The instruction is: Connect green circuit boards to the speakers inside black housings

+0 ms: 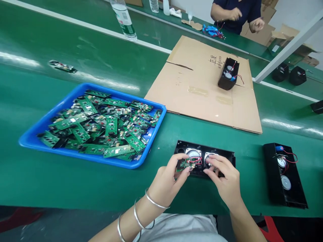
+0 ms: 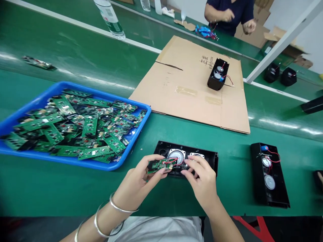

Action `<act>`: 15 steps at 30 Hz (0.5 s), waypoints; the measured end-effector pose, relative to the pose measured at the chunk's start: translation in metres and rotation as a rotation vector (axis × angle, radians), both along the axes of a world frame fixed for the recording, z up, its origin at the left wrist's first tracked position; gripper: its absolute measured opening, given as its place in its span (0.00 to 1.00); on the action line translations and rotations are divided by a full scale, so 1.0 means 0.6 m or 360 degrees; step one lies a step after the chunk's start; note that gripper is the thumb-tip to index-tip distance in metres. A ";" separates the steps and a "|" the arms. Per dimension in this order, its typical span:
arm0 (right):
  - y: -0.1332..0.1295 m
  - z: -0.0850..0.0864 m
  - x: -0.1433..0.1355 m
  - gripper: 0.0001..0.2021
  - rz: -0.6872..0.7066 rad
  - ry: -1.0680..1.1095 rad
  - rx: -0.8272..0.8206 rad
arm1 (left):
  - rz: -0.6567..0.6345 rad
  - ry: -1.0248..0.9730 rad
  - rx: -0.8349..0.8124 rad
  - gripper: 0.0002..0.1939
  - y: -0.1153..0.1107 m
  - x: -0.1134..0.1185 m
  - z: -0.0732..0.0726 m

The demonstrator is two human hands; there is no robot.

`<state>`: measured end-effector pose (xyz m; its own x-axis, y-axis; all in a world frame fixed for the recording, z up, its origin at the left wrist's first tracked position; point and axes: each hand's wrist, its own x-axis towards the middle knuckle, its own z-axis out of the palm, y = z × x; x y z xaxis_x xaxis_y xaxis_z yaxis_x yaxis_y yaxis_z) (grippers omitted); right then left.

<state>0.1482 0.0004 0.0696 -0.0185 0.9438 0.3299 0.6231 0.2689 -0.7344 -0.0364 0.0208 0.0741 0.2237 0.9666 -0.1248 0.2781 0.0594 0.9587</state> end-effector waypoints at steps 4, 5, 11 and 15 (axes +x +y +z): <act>0.008 -0.007 -0.004 0.07 0.0054 0.0050 -0.0018 | 0.0060 0.0188 0.0130 0.11 -0.003 0.005 -0.005; 0.007 -0.009 -0.006 0.06 0.0057 0.0065 -0.0045 | 0.0076 0.0249 0.0195 0.11 -0.003 0.007 -0.006; 0.005 -0.010 -0.018 0.09 0.0318 -0.0156 0.0064 | 0.0023 0.0511 0.0559 0.09 -0.005 0.022 -0.010; 0.010 -0.002 -0.026 0.11 0.0305 -0.0348 0.0043 | -0.0022 0.0564 0.0614 0.11 -0.006 0.023 -0.012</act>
